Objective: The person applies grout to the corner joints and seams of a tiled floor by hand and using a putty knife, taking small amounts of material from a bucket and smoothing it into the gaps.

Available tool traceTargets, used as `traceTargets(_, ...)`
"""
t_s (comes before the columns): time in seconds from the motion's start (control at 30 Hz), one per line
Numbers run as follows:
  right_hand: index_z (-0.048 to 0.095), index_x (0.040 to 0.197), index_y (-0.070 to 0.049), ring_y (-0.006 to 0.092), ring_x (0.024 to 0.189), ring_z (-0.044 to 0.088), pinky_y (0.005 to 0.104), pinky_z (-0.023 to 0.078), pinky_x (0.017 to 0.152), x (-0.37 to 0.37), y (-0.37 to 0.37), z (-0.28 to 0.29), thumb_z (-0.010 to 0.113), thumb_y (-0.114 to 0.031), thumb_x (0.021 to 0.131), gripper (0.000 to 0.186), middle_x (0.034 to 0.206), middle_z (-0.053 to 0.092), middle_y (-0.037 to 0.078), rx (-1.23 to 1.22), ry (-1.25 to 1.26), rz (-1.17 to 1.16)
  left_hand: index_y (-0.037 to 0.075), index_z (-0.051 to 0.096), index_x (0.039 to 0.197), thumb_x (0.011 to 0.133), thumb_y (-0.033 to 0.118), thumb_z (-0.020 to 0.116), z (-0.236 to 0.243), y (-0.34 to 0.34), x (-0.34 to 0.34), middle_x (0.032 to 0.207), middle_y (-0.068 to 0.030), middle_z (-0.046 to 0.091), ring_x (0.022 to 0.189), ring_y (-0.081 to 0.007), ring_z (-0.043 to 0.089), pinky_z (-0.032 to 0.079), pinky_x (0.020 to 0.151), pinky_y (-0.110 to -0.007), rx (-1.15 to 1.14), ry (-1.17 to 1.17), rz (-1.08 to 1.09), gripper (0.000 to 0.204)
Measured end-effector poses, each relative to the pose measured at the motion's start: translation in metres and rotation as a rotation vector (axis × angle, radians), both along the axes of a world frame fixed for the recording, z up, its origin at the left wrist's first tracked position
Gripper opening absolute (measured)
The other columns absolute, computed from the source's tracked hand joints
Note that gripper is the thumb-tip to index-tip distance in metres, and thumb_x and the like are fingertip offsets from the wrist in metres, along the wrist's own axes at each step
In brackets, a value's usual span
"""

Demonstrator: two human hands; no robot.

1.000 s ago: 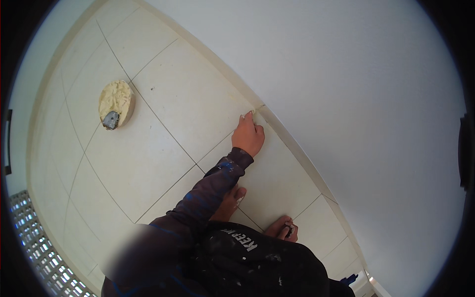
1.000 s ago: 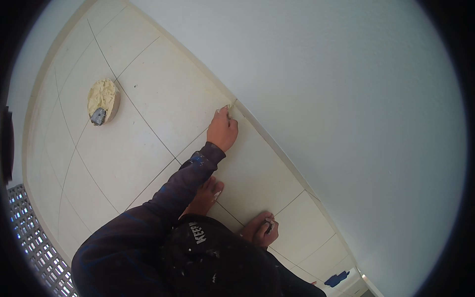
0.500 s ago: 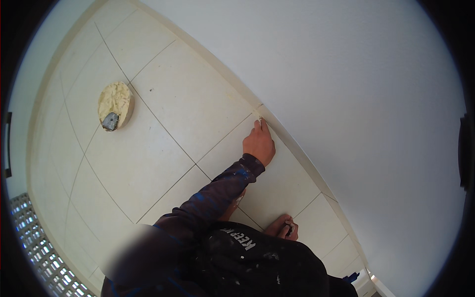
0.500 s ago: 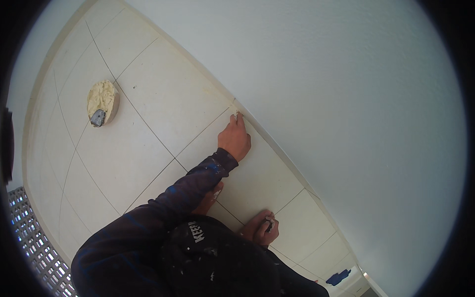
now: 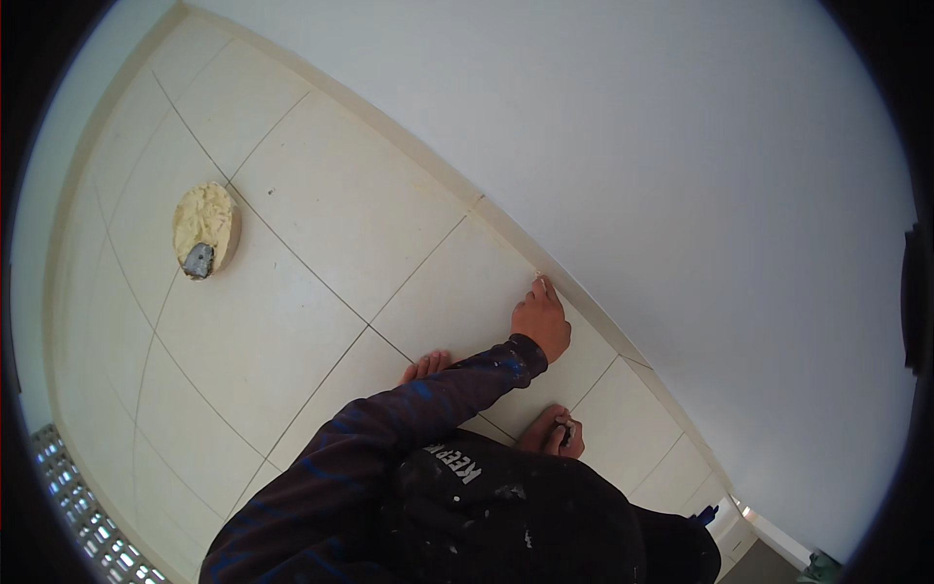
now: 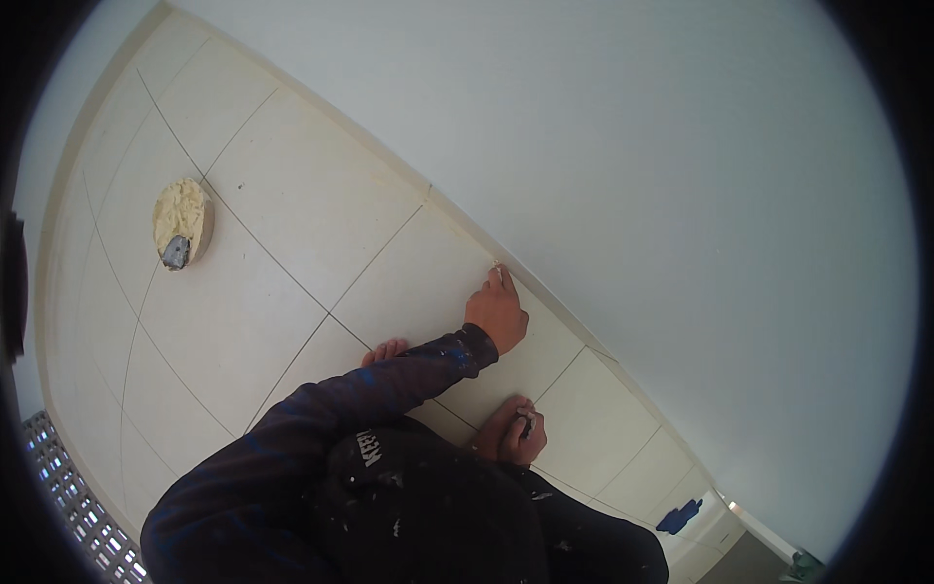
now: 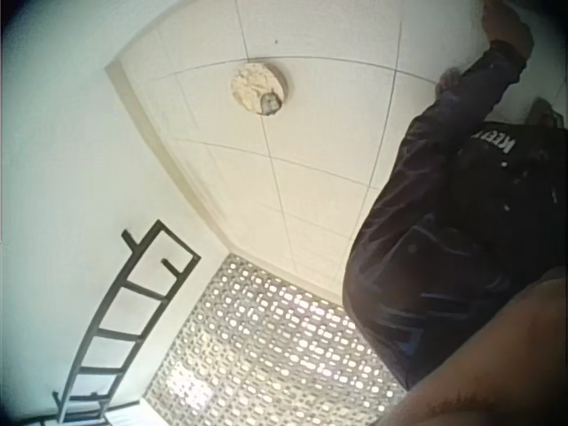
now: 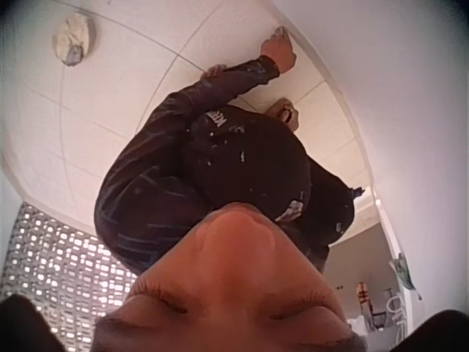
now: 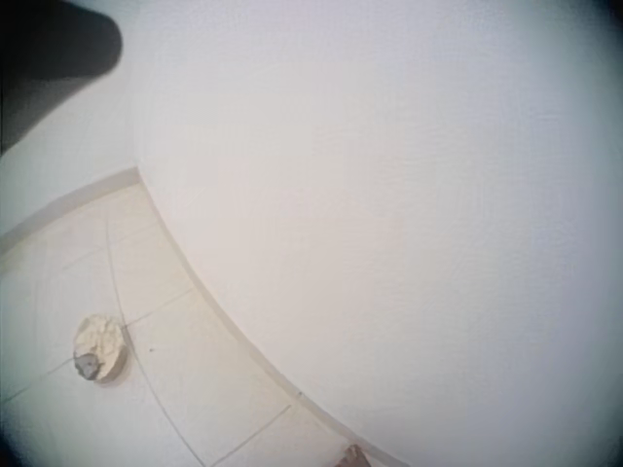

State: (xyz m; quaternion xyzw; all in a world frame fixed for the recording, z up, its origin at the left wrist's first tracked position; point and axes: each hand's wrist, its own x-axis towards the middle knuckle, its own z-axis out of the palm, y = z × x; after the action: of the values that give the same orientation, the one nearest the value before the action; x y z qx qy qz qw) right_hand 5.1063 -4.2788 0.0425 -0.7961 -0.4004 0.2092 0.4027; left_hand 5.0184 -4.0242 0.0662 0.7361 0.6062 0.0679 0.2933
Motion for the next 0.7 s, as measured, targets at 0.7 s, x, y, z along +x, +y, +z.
traceTargets(0.7, 0.066, 0.099, -0.003, 0.0332, 0.080, 0.073, 0.0400, 0.057, 0.074, 0.316, -0.019, -0.042, 0.054, -0.012, 0.093, 0.016, 0.088, 0.073, 0.018, -0.104, 0.009, 0.006, -0.020, -0.004, 0.152, 0.088, 0.024, 0.061, -0.071, -0.065, 0.353, 0.126, -0.0347, 0.057, 0.113, -0.0407, 0.064, 0.053, 0.097, -0.043, -0.358, -0.531, 0.085, 0.101)
